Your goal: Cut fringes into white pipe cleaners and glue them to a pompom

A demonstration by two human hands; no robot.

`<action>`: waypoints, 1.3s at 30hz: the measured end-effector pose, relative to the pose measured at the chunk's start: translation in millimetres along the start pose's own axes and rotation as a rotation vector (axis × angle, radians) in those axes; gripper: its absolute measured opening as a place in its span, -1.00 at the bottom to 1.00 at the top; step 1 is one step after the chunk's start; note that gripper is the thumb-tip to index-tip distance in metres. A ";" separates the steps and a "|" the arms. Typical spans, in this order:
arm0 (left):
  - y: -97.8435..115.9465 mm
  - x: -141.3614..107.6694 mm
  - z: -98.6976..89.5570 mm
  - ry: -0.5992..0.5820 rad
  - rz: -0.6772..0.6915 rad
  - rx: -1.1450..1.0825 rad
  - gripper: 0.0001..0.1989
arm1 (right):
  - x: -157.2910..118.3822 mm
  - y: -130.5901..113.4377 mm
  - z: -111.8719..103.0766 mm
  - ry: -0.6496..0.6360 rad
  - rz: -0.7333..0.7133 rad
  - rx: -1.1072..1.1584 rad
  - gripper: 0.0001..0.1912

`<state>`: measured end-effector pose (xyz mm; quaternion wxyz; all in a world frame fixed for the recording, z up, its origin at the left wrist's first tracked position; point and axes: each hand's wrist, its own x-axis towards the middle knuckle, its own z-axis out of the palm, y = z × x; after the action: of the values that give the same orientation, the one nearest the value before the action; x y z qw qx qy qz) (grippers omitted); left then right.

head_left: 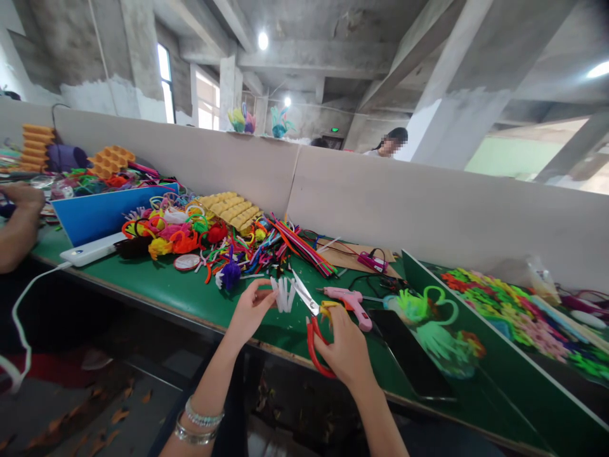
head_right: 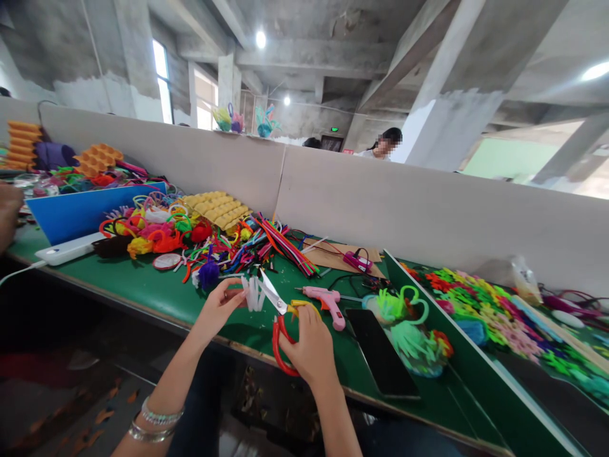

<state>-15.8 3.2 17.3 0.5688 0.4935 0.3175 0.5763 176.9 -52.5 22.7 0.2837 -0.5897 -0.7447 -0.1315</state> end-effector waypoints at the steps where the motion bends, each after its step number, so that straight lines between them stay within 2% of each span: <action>1: 1.5 -1.2 1.7 -0.009 -0.001 -0.008 -0.68 | -0.5 -1.0 0.4 -0.015 -0.012 -0.002 -0.70; 10: 11.8 -8.3 11.3 -0.038 -0.014 -0.002 -0.70 | -0.3 -3.1 2.7 -0.083 -0.014 0.002 -0.71; 17: 12.2 -8.2 11.4 -0.079 0.008 0.027 -0.72 | -0.5 -5.1 0.1 -0.098 -0.011 0.019 -0.73; 39: 7.6 -7.2 11.1 -0.097 -0.007 -0.007 -0.70 | -1.9 -8.3 -3.3 -0.109 0.010 0.059 -0.76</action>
<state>-9.0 -7.1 26.3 0.5872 0.5178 0.2893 0.5507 170.1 -58.1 25.5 0.2603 -0.5909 -0.7598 -0.0758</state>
